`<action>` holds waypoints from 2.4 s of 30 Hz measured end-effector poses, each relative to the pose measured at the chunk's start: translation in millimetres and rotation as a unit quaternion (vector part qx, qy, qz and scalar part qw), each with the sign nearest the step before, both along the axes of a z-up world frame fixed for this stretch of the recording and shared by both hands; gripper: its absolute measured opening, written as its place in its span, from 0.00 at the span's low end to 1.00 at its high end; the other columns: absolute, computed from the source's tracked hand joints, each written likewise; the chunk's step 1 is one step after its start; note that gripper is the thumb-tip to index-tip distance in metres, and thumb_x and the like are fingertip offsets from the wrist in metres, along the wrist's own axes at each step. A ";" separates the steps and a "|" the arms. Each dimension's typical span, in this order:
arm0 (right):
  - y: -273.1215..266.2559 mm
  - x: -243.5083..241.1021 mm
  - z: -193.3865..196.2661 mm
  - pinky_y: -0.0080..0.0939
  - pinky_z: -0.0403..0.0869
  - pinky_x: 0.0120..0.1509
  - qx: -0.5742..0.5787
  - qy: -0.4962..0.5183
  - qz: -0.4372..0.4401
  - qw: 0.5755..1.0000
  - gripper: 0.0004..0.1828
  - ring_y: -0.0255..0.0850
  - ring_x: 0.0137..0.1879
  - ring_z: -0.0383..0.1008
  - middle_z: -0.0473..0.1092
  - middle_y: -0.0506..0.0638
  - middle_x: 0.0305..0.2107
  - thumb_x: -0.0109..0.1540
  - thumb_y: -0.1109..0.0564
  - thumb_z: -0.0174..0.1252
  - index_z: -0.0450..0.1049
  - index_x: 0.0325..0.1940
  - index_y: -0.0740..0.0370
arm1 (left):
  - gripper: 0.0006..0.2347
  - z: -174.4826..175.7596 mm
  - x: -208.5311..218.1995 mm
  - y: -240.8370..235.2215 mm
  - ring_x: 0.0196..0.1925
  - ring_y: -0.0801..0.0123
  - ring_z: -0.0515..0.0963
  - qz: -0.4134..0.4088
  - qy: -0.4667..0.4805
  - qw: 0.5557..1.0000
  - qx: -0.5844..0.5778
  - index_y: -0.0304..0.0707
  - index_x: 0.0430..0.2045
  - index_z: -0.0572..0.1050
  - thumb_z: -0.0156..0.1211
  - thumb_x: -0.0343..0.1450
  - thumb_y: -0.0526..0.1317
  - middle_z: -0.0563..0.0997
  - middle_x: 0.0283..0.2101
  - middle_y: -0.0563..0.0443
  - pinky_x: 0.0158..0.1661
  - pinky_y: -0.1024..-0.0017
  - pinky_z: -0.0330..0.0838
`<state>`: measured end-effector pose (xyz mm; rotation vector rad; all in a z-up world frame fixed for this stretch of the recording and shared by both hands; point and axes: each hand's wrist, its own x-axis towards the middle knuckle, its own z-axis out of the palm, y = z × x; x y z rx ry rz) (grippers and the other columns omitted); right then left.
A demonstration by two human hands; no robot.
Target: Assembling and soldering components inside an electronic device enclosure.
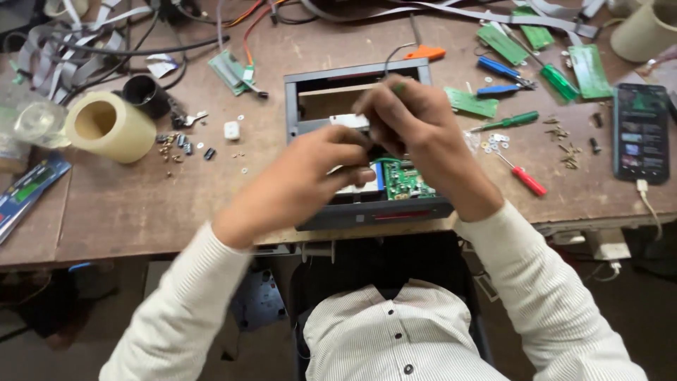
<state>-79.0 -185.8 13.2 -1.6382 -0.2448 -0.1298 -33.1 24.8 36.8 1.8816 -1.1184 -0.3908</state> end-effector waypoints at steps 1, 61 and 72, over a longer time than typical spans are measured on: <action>9.2 0.6 4.4 0.29 0.62 0.30 0.071 -0.031 -0.022 0.997 0.12 0.26 0.28 0.63 0.67 0.42 0.25 0.72 0.50 0.51 0.75 0.45 0.60 | 0.04 6.5 -9.7 -6.4 0.42 0.60 0.83 0.071 -0.219 0.973 0.016 0.40 0.29 0.82 0.62 0.70 0.38 0.82 0.36 0.45 0.44 0.64 0.75; 39.1 -11.2 -59.4 0.29 0.73 0.35 -0.017 -0.187 -0.130 0.974 0.09 0.30 0.34 0.74 0.75 0.47 0.35 0.73 0.65 0.55 0.71 0.57 0.67 | 0.07 -5.5 -26.3 -6.8 0.32 0.70 0.85 0.227 0.310 0.855 -0.347 0.35 0.36 0.84 0.62 0.74 0.38 0.85 0.33 0.49 0.35 0.72 0.80; 39.8 -19.2 -50.0 0.27 0.71 0.36 0.094 -0.023 0.073 0.993 0.11 0.28 0.35 0.70 0.73 0.45 0.34 0.73 0.59 0.51 0.72 0.57 0.68 | 0.07 -26.0 -27.9 -5.3 0.40 0.65 0.85 0.302 -0.428 0.828 -0.203 0.35 0.42 0.79 0.70 0.75 0.36 0.85 0.48 0.49 0.41 0.71 0.79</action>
